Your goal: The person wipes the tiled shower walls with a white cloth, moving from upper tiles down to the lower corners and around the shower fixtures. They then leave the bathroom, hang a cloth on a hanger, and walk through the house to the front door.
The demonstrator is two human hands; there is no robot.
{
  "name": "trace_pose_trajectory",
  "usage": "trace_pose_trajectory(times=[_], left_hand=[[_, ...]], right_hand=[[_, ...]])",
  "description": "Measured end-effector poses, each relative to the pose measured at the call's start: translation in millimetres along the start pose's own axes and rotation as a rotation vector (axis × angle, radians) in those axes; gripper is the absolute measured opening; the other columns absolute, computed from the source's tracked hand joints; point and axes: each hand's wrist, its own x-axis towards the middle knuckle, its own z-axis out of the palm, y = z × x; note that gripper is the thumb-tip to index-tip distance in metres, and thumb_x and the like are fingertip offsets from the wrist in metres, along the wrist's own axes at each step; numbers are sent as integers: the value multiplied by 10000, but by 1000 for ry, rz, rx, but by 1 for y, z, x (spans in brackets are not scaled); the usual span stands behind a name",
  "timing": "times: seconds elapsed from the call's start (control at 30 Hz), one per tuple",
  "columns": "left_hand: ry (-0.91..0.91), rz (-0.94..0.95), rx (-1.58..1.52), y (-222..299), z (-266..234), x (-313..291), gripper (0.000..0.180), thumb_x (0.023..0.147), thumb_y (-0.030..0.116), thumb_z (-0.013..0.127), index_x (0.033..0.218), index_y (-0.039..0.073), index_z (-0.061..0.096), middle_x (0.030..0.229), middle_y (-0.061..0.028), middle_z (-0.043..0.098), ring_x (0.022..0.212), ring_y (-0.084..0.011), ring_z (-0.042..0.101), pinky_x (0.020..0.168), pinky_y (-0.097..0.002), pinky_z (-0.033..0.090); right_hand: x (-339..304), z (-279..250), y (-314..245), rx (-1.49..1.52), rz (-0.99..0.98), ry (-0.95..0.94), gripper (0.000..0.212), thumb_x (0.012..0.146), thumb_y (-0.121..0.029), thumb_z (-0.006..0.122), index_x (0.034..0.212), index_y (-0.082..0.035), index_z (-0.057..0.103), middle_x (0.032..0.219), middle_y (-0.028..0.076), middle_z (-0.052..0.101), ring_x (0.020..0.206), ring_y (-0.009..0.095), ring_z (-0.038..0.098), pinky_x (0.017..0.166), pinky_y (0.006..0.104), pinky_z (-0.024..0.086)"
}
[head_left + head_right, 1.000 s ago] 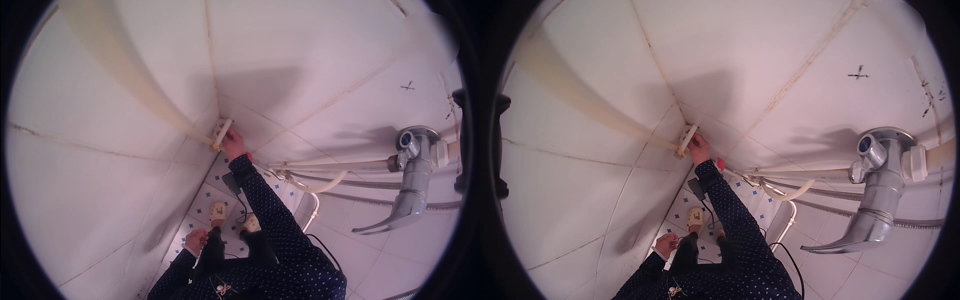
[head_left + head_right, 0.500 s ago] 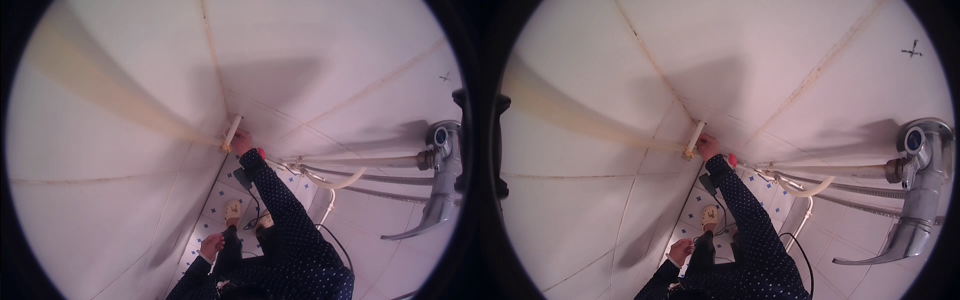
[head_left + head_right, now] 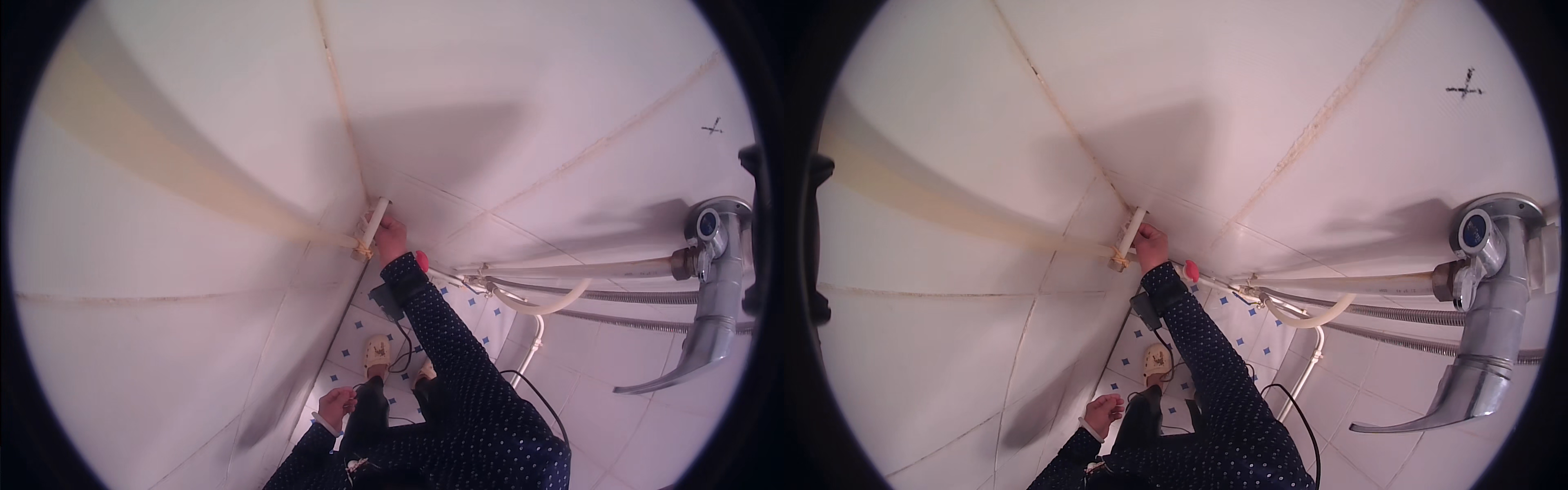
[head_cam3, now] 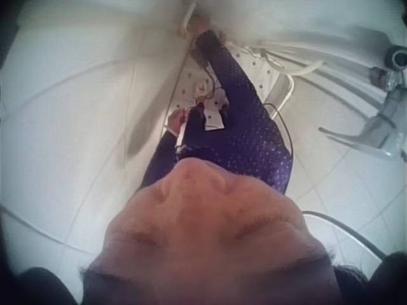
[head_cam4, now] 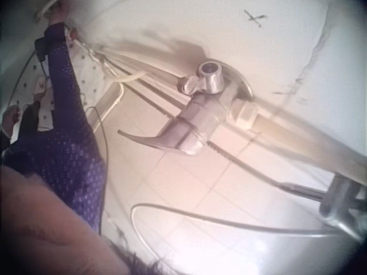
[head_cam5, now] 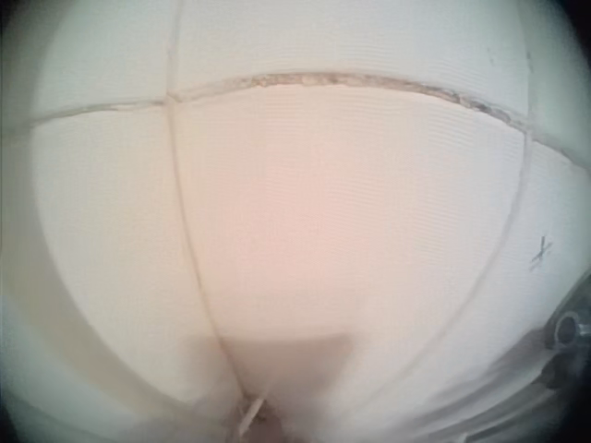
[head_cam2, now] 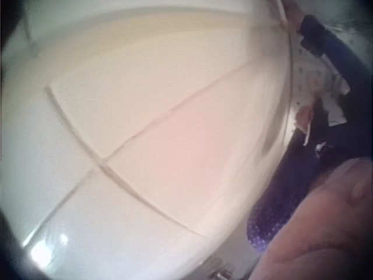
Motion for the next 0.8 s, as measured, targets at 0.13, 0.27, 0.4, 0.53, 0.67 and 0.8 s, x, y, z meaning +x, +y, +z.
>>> trace_pose_trajectory(times=[0.13,0.27,0.4,0.53,0.67,0.8], left_hand=[[-50,23,27,0,-1,-4,190,943,147,580,1087,27,612,982,-87,667,801,-175,639,706,-289,529],[-63,59,32,-1,0,-3,187,943,147,579,1084,31,617,978,-83,668,805,-174,641,705,-290,528],[-33,86,65,3,7,-1,168,942,153,577,1051,38,630,956,-69,669,802,-169,641,704,-285,523],[-43,114,89,8,20,-8,155,939,163,585,1023,44,639,934,-55,670,781,-157,639,688,-276,519],[-61,112,76,11,30,-24,150,945,153,569,1023,47,640,929,-47,667,772,-144,632,679,-272,512],[-74,233,107,17,29,-47,167,941,162,577,1045,48,643,928,-49,667,777,-146,634,683,-276,512]], right_hand=[[-1,2,3,219,-133,-36,162,911,-103,626,1001,13,694,870,33,688,747,85,618,679,242,502],[6,-2,10,119,-97,-52,130,895,-56,614,960,15,702,848,42,693,729,108,639,697,252,527],[10,-8,13,-47,39,14,115,878,-26,613,935,14,704,835,49,696,714,124,649,706,261,542],[4,-3,3,48,-136,-87,109,871,-37,624,937,9,698,841,53,695,728,127,650,698,270,544],[-9,-1,-11,178,-71,-173,113,875,-62,634,947,-2,695,858,51,687,765,123,642,694,275,545],[-31,-29,-12,82,-61,18,109,902,-82,614,963,-17,676,851,23,660,749,107,612,686,268,538]])
